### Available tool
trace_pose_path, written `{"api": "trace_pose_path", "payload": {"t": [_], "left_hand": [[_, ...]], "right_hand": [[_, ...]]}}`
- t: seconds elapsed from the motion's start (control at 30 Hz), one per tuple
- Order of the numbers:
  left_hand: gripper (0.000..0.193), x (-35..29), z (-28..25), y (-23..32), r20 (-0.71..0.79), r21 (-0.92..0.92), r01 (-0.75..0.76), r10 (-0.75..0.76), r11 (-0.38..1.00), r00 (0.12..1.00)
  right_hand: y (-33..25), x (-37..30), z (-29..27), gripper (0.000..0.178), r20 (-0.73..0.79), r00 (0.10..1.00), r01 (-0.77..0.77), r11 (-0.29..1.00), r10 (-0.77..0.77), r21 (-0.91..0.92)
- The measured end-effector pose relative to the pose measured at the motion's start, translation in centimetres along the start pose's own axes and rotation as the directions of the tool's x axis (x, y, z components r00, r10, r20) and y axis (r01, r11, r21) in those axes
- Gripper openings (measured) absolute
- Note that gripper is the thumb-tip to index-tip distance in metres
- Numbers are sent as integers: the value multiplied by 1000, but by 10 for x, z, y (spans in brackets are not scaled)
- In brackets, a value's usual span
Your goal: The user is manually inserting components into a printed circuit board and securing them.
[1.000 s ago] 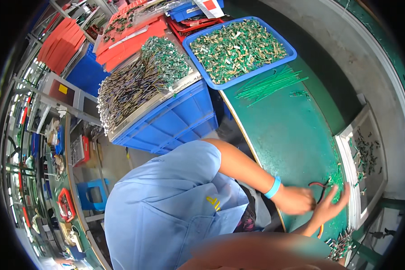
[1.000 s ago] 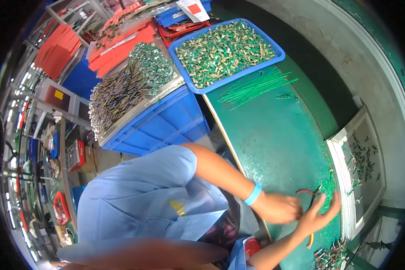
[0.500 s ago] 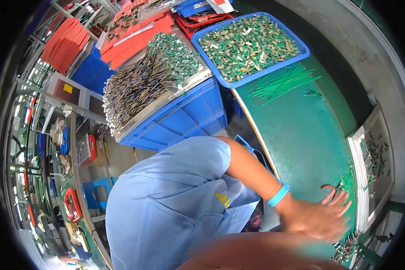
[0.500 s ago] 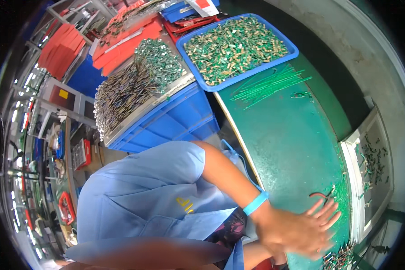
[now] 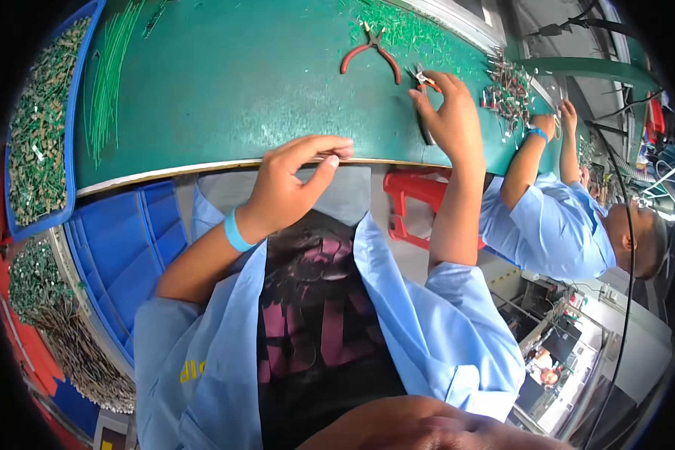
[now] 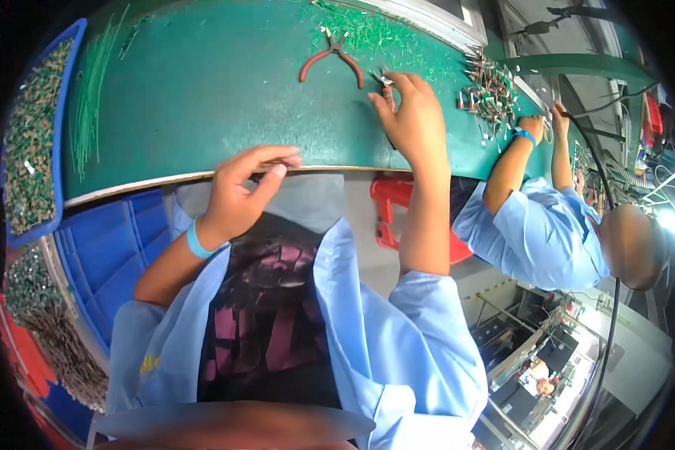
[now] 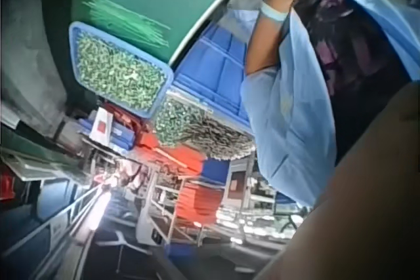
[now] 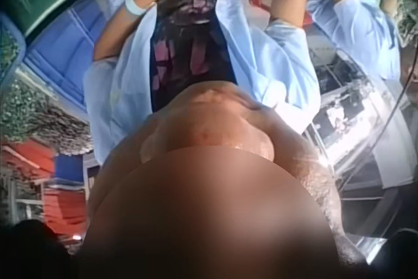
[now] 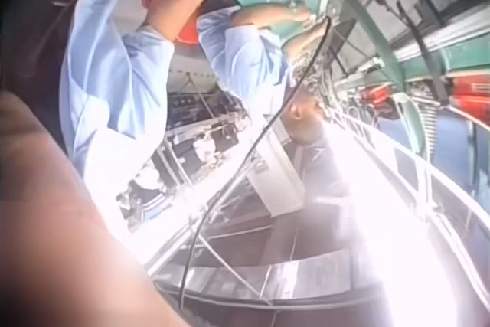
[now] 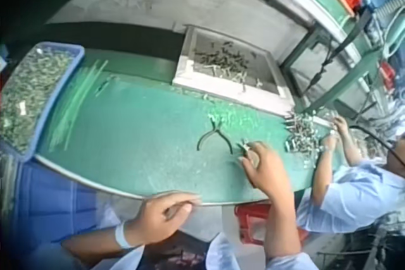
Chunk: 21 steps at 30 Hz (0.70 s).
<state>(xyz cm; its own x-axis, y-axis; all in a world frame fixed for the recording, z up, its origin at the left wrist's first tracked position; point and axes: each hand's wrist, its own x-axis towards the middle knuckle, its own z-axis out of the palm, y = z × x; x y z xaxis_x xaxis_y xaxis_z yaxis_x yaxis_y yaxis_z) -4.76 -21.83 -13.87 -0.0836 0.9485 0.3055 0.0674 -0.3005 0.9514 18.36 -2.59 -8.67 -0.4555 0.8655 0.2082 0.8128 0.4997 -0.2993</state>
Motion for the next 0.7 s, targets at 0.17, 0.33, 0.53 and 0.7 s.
{"api": "trace_pose_path", "payload": {"t": [0.17, 0.33, 0.53, 0.7], "left_hand": [[28, 23, 8, 6, 30, -339, 253, -259, 906, 965], [39, 54, -6, 1, 110, -570, 363, -369, 737, 923], [46, 52, 20, -4, -39, -804, 241, -453, 543, 891], [60, 15, 25, 27, 151, -766, 342, -364, 545, 919]], "right_hand": [[28, 38, 42, 30, -56, 959, 263, 949, -277, -175], [23, 53, 57, 21, -185, 941, 260, 955, -285, -146], [-69, -11, 30, 17, -235, 963, 189, 952, -132, 241], [-118, -91, 25, 57, -22, 986, 158, 904, -163, 397]]}}
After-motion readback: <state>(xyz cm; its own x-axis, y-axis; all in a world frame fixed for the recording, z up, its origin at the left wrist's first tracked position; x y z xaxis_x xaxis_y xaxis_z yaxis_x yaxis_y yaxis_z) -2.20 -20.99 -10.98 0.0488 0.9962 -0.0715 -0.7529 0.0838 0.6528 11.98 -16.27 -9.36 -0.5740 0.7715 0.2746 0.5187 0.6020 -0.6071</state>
